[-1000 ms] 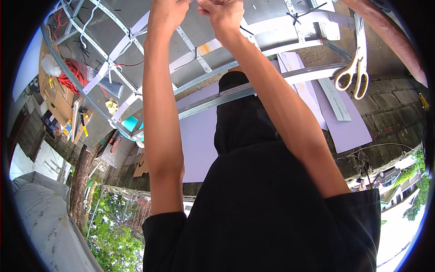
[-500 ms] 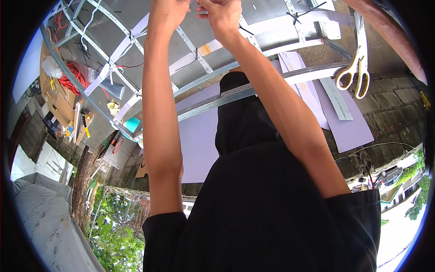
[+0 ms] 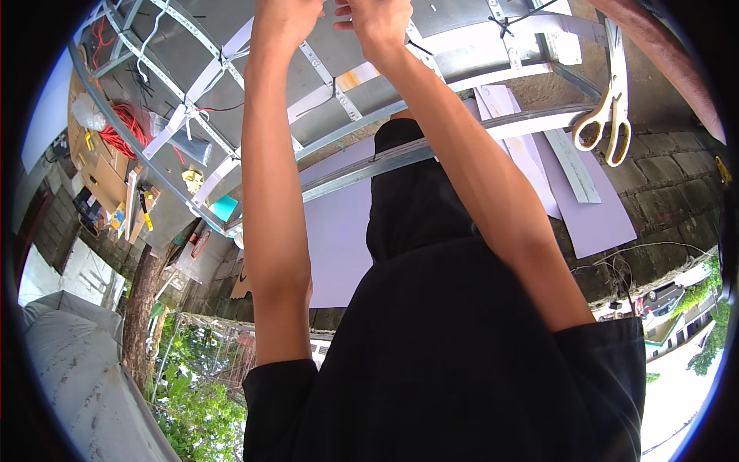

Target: Assembling and wiring a metal sign frame with LED strips and cable ties.

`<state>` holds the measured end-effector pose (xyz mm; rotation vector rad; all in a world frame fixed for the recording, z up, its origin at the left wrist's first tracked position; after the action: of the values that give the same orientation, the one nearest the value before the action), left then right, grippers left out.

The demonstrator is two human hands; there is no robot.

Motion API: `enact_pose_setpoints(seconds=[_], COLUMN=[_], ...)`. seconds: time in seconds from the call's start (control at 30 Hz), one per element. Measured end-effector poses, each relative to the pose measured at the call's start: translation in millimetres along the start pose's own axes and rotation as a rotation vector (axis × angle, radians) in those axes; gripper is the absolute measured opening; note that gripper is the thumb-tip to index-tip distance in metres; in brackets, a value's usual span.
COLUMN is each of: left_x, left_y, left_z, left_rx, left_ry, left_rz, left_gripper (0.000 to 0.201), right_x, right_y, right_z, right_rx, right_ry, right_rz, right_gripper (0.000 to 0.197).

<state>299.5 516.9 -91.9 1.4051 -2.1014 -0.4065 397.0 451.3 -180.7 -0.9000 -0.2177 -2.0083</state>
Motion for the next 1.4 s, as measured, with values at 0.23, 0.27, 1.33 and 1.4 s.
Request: enact_pose_setpoints(seconds=[0.23, 0.27, 1.33, 1.4], left_x=[0, 0, -11, -7], left_y=[0, 0, -6, -5], left_z=[-2, -5, 0, -4], left_rx=[-0.036, -0.035, -0.031, -0.035], left_ry=[-0.005, -0.006, -0.078, -0.095], left_rz=[0.009, 0.010, 0.162, 0.125], left_gripper=[0.021, 0.021, 0.026, 0.025], right_x=[4, 3, 4, 8], right_y=[0, -1, 2, 2], right_z=[4, 4, 10, 8], right_rx=[0.068, 0.069, 0.205, 0.184], right_ry=[0.069, 0.086, 0.155, 0.121], right_rz=[0.052, 0.069, 0.010, 0.000], right_gripper=[0.026, 0.026, 0.027, 0.026])
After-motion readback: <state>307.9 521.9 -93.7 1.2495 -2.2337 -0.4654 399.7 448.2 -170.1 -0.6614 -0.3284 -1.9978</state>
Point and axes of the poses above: each hand's wrist, its own x-axis away from the middle knuckle, its own y-axis out of the back of the hand, z = x × y, the point moved 7 cm from there along -x, towards the middle knuckle, and after that the axes turned 3 degrees about -y, right-handed, at the moved point
